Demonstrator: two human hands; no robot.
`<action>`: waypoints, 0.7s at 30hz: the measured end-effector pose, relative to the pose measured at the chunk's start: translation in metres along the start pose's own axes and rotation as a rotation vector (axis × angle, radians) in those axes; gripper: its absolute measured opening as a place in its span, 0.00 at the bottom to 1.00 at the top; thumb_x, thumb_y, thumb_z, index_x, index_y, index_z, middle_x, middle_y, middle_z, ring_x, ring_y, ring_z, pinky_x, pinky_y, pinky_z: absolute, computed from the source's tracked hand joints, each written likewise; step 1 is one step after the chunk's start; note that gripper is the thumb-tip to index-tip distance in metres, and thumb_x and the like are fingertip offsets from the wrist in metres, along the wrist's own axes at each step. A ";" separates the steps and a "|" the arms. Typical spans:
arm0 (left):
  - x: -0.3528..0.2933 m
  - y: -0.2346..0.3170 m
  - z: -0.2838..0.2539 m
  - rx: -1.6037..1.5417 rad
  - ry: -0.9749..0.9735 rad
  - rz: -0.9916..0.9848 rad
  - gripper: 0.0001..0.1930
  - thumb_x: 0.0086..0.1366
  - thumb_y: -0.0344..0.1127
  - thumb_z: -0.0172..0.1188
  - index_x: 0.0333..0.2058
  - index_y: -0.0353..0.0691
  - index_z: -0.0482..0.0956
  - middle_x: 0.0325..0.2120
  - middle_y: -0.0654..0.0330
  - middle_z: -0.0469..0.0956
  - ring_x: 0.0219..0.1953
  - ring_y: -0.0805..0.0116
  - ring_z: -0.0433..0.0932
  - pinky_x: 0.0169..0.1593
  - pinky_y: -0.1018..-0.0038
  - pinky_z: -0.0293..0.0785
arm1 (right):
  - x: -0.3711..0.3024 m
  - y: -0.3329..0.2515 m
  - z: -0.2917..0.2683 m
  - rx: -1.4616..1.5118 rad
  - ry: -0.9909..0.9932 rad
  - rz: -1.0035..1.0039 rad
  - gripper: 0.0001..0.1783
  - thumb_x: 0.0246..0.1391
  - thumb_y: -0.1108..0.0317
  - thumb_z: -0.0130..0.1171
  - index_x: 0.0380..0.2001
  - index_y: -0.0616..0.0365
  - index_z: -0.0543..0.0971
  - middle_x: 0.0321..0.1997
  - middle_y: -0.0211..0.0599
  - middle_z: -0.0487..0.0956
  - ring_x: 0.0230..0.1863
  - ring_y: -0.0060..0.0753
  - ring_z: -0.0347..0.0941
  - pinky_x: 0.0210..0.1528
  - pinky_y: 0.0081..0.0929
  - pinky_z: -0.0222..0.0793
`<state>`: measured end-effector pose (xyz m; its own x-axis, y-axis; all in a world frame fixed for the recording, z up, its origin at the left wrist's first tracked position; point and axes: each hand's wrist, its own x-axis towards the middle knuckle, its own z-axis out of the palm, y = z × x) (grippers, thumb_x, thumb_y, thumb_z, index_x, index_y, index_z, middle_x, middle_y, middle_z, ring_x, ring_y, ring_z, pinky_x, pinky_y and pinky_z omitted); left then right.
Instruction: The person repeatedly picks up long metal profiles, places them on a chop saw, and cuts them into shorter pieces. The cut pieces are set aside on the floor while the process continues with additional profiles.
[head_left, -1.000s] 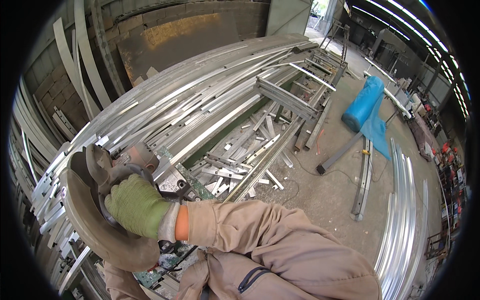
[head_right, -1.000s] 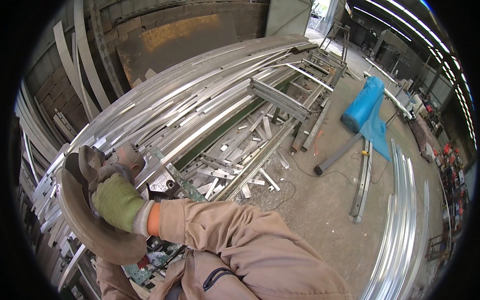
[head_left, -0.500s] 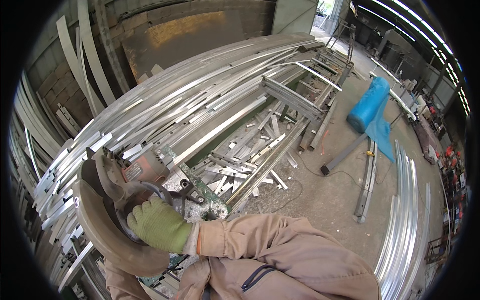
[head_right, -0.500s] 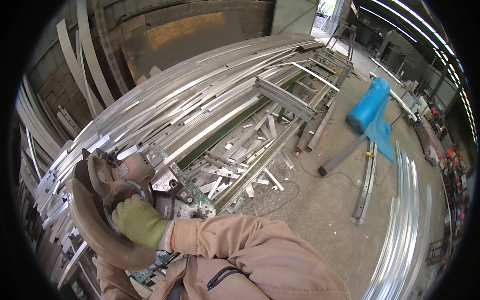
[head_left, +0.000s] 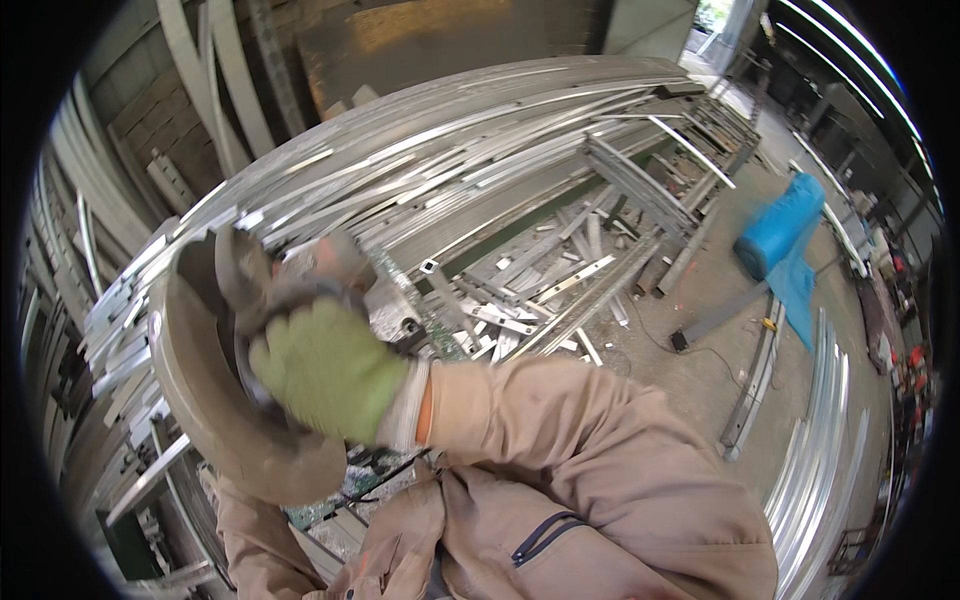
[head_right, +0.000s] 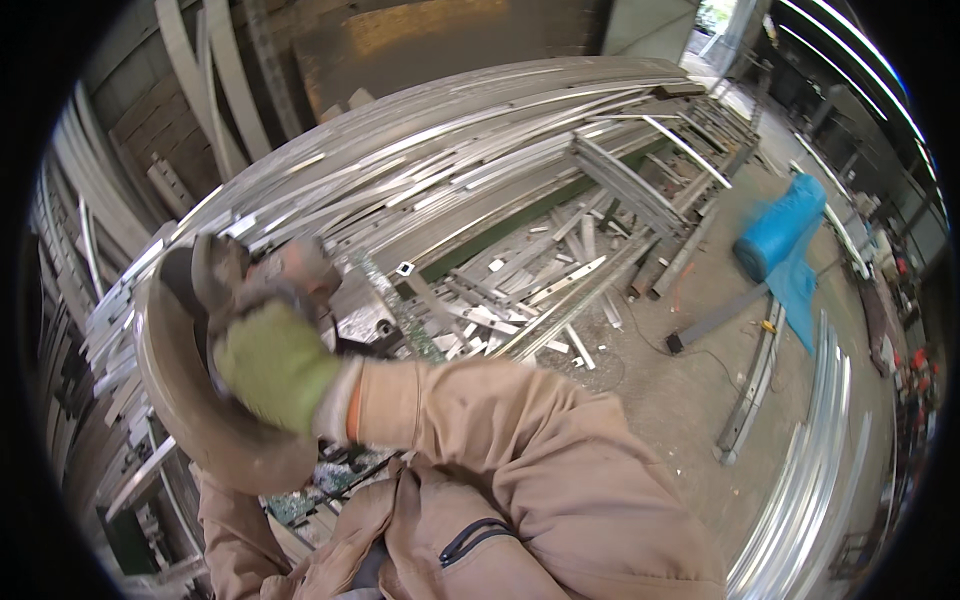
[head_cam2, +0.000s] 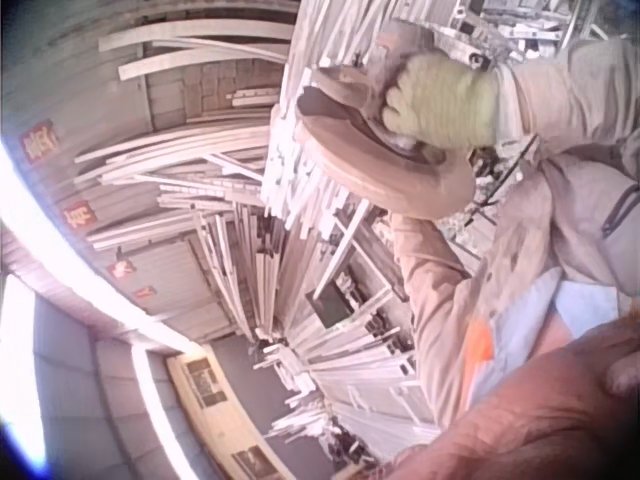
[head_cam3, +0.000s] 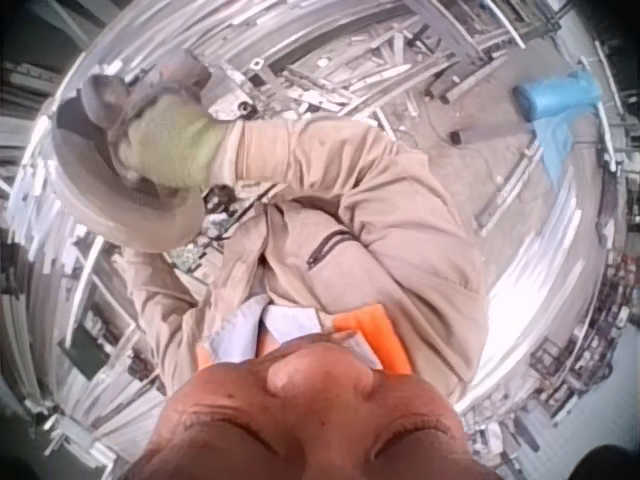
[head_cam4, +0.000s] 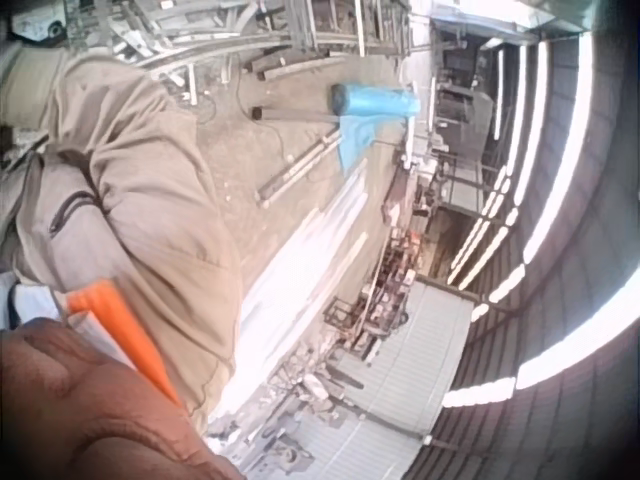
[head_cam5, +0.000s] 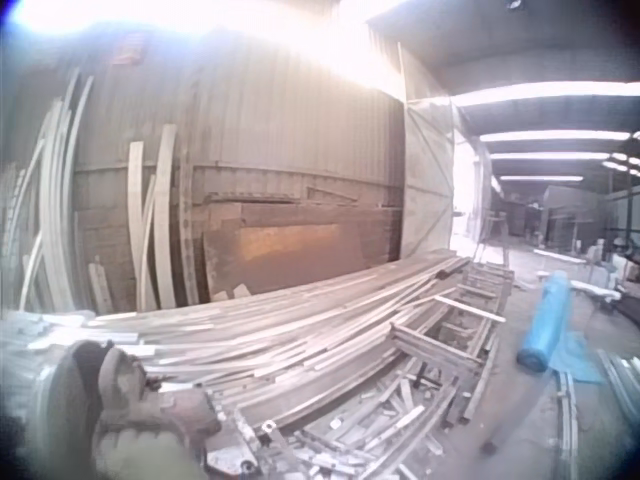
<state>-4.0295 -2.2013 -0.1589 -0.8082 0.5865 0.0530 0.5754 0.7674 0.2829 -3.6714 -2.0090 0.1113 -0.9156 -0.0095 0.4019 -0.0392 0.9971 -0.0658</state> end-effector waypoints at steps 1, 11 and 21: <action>-0.009 -0.013 0.000 0.008 0.007 -0.012 0.25 0.71 0.57 0.76 0.59 0.51 0.93 0.64 0.50 0.91 0.57 0.39 0.93 0.59 0.48 0.89 | 0.022 0.006 -0.013 -0.002 -0.057 0.027 0.13 0.70 0.59 0.66 0.49 0.53 0.89 0.48 0.45 0.93 0.50 0.45 0.93 0.50 0.48 0.84; -0.070 -0.053 -0.001 -0.067 0.107 -0.097 0.29 0.67 0.58 0.81 0.59 0.47 0.93 0.64 0.49 0.90 0.60 0.38 0.91 0.62 0.50 0.87 | 0.188 0.076 -0.071 -0.145 0.649 -0.125 0.39 0.65 0.44 0.80 0.71 0.55 0.84 0.65 0.55 0.89 0.72 0.59 0.84 0.75 0.52 0.79; -0.092 -0.041 -0.013 -0.231 0.158 -0.180 0.36 0.70 0.45 0.80 0.77 0.55 0.84 0.80 0.61 0.79 0.73 0.49 0.85 0.75 0.58 0.82 | 0.021 0.077 0.169 0.309 0.144 0.477 0.21 0.80 0.51 0.63 0.55 0.56 0.91 0.47 0.55 0.93 0.47 0.64 0.91 0.55 0.56 0.87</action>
<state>-3.9806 -2.2900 -0.1629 -0.9140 0.3858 0.1253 0.3928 0.7651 0.5101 -3.7615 -1.9452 -0.0400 -0.7980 0.4671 0.3809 0.2297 0.8200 -0.5243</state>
